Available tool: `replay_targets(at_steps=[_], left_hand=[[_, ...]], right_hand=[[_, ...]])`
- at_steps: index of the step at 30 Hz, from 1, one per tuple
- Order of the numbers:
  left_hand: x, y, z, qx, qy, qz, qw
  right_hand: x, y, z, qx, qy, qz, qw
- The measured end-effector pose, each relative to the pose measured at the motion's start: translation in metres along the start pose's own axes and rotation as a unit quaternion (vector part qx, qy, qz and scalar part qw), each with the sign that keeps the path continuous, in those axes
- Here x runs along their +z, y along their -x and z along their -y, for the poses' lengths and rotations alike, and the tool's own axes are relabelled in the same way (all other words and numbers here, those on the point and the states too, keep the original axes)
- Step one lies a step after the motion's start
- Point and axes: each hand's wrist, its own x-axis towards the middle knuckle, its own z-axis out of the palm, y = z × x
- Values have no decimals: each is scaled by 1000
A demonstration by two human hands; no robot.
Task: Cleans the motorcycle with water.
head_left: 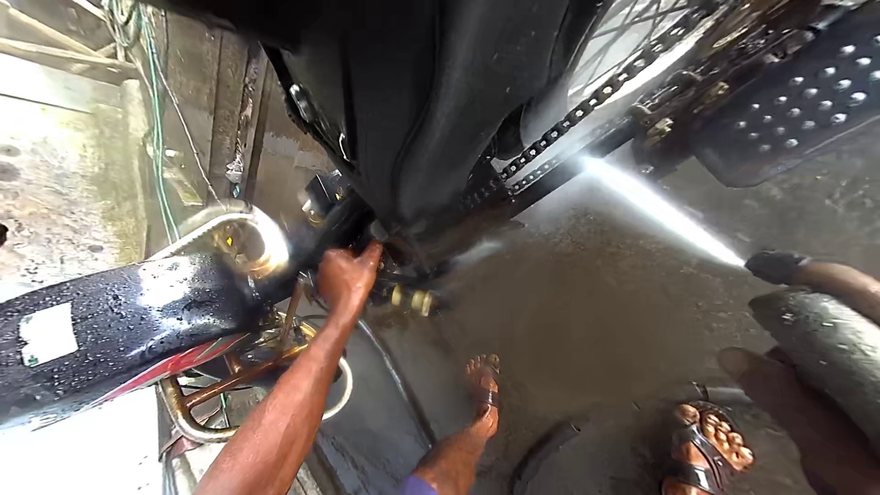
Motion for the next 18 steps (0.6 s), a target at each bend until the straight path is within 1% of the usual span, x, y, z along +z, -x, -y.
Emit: replay_targets(at_steps=[3,5,8,11,13,15,18], left_hand=[[-11,6,-13,-27,-36,54,998],[-18,11,-26,-52,-50,75,995],[-16,15,-38,-104,-29,59,992],[-14,22,-41,-144,26,52,988],[-10,21,-46,-170,93,41,980],[-8,22,-47,-203,152,36,967],[-7,26,-51,-206,126,10,970]], right_hand=[[-11,15,17,-3,-23,-13,1000],[-22,27,33,-6,-15,-14,1000],[-43,40,41,-21,2,8,1000],[-66,52,24,-27,8,54,998],[-86,52,5,-31,-10,84,996],[-104,49,-2,-40,-14,88,995],[-118,44,-10,-22,-27,115,993]])
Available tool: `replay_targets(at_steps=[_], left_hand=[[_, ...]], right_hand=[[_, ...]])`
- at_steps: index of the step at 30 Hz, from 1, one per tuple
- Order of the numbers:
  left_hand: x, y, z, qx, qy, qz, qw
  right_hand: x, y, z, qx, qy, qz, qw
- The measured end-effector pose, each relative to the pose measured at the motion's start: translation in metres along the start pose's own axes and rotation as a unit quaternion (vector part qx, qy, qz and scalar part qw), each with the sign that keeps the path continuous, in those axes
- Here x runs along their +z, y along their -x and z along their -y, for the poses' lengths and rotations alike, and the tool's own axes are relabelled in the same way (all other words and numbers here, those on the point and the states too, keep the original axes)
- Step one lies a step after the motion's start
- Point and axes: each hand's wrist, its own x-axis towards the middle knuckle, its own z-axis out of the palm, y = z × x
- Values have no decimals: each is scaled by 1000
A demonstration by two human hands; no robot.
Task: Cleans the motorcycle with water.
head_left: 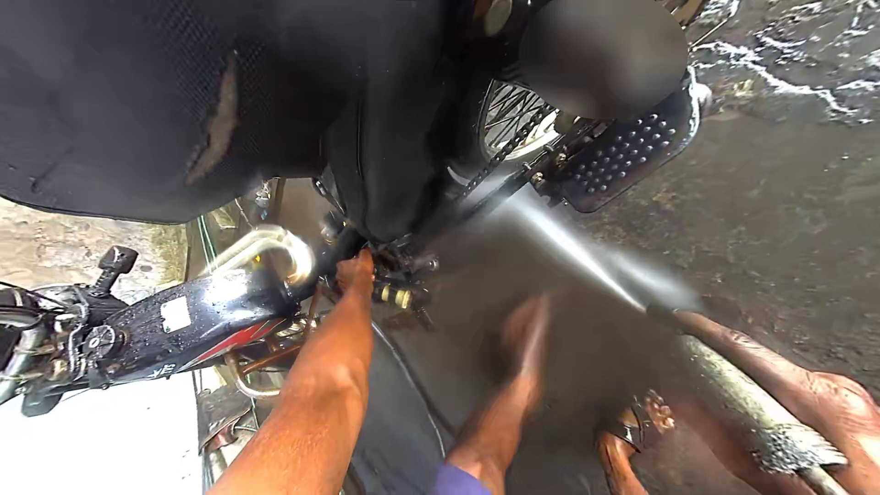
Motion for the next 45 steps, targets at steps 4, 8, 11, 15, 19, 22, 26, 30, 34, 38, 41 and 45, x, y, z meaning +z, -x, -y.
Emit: replay_targets(at_steps=[4,8,11,15,19,22,26,30,34,38,41,45], left_hand=[[2,-1,1,-2,6,0,1000],[3,-9,2,-9,12,10,1000],[3,-11,4,15,-9,14,1000],[2,-11,0,-10,10,24,1000],[2,-9,-6,-36,23,37,998],[0,-11,-5,-48,1,56,997],[-11,-21,-8,-49,-11,99,994],[-14,-15,2,-22,-15,102,994],[-12,22,20,-11,86,-11,996],[-14,41,31,-86,207,142,964],[-2,42,51,-25,149,169,974],[-19,36,80,53,2,105,993]], right_hand=[[-3,-7,5,-19,44,17,999],[15,-22,8,-26,49,-1,998],[30,-35,7,-30,56,-17,998],[38,-46,0,-22,56,-13,998],[40,-46,-3,-14,61,-12,998],[36,-50,11,-22,56,-34,998],[32,-56,17,-9,36,-36,999],[22,-72,-7,11,-10,-13,1000],[32,-98,-29,50,-39,19,998],[80,-106,-36,-7,-110,151,982],[105,-118,-28,-31,-132,243,960],[107,-148,-21,-74,-169,234,955]])
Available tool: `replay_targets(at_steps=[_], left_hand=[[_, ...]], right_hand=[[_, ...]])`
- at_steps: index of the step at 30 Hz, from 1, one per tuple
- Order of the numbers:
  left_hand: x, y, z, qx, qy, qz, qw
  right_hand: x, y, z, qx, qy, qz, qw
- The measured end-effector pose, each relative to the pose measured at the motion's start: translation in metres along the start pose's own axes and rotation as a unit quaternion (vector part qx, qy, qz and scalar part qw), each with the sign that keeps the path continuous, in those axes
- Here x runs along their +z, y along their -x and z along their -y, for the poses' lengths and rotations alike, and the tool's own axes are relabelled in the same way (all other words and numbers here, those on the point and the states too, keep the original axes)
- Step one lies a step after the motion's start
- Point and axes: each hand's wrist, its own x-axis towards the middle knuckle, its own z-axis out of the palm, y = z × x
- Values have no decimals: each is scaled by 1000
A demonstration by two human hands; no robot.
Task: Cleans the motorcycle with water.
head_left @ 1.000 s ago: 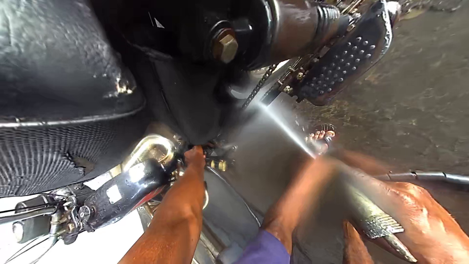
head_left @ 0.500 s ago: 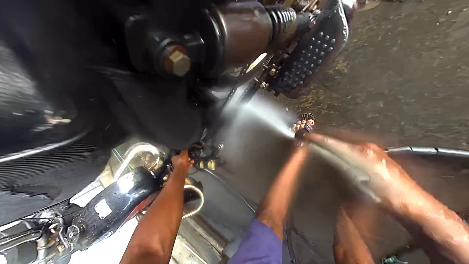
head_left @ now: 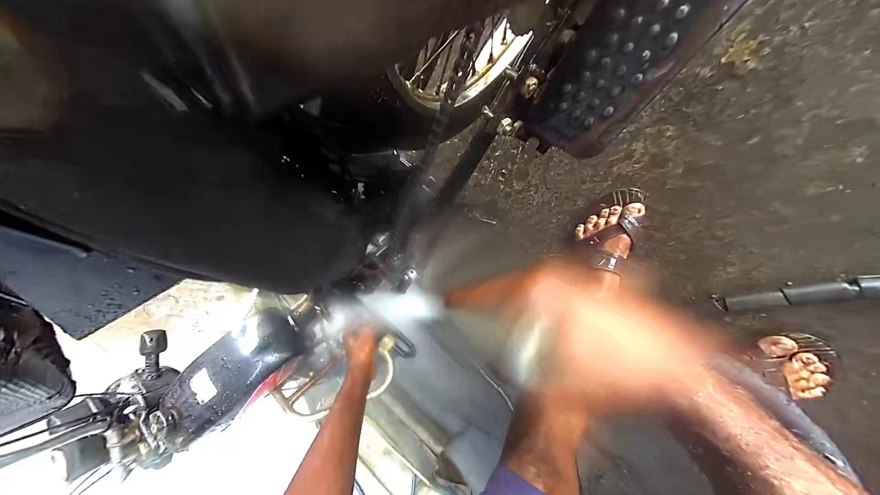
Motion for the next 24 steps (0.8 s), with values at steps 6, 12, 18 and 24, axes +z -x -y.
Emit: replay_targets(at_steps=[6,12,18,24], left_hand=[[-20,0,-11,-26,-14,37,999],[-32,-8,7,4,-42,26,999],[-30,-13,12,9,17,46,999],[-30,-16,14,-4,30,55,998]], right_hand=[[-16,-28,20,2,-13,31,999],[-11,-32,14,57,6,81,995],[-19,-30,15,-3,-12,17,1000],[-12,-20,28,33,20,37,999]])
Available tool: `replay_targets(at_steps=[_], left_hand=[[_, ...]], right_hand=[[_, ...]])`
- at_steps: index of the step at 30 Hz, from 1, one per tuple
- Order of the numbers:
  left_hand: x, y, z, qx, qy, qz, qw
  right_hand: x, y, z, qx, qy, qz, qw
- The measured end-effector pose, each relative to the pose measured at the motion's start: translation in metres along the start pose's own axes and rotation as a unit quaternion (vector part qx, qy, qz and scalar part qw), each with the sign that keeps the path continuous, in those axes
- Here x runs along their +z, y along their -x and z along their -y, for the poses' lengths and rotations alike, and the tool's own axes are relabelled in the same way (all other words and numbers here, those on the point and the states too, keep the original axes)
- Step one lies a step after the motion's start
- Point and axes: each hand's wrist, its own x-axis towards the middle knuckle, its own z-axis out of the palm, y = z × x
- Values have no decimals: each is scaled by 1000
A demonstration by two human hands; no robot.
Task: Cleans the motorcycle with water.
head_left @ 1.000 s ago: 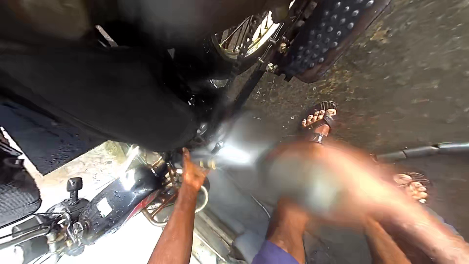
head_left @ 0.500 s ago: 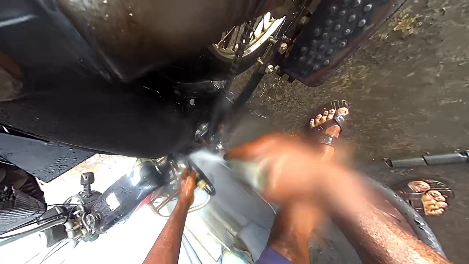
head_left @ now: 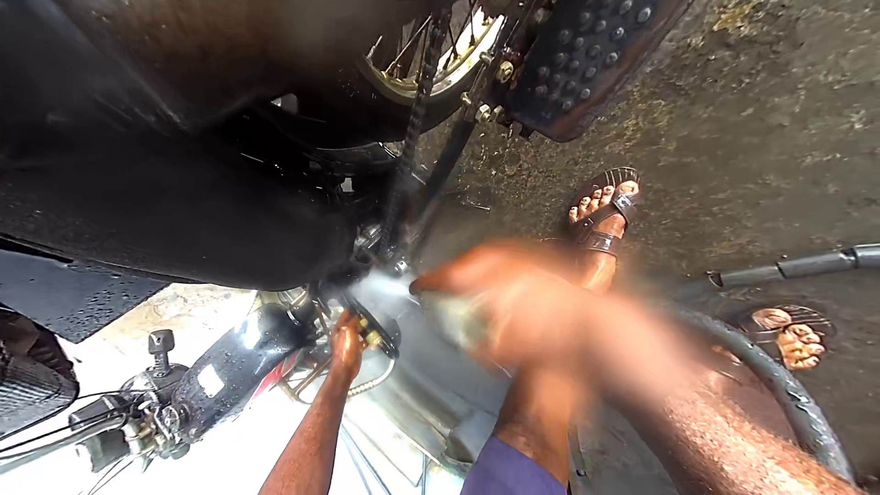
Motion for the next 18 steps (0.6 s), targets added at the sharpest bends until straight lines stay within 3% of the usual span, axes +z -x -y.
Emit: replay_targets(at_steps=[3,11,18], left_hand=[[-2,0,2,5,6,2,1000],[1,-1,2,23,4,26,999],[3,0,-3,23,-25,46,998]], right_hand=[[8,6,0,3,17,-1,1000],[-3,33,24,-54,42,-105,992],[-3,33,16,-80,52,-153,984]])
